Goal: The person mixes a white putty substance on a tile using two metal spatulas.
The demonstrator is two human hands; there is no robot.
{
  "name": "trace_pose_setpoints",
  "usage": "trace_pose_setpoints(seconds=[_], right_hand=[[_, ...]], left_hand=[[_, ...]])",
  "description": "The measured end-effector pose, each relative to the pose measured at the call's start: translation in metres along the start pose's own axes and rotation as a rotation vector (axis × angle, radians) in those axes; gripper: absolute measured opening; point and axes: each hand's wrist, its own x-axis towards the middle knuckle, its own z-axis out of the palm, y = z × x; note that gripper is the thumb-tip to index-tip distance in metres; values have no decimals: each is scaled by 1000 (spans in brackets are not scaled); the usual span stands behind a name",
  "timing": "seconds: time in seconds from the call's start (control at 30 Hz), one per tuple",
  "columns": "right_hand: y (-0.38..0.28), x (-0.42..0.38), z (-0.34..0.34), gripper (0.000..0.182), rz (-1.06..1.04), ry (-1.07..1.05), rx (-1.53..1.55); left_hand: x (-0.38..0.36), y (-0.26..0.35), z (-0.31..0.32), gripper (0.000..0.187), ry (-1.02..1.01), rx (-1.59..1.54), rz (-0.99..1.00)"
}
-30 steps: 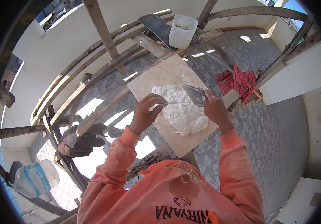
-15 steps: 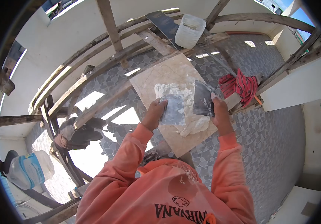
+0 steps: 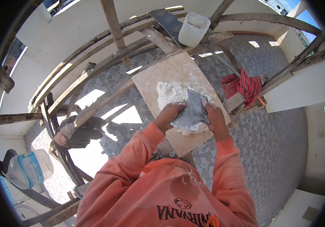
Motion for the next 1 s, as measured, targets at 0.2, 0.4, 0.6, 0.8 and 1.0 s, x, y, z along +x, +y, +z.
trace_pose_setpoints(seconds=[0.2, 0.4, 0.6, 0.8, 1.0], right_hand=[[9, -21, -11, 35, 55, -21, -98], [3, -47, -16, 35, 28, -27, -158], [13, -45, -47, 33, -5, -30, -248], [21, -46, -71, 27, -78, 24, -83], [-9, -71, -55, 28, -357, 20, -22]], left_hand=[[4, 2, -8, 25, 52, -56, 23], [-4, 15, -4, 21, 77, 2, 44], [4, 22, -16, 20, 44, 33, 54], [-2, 43, -33, 21, 65, 45, 126], [-8, 44, -45, 23, 173, 60, 164]])
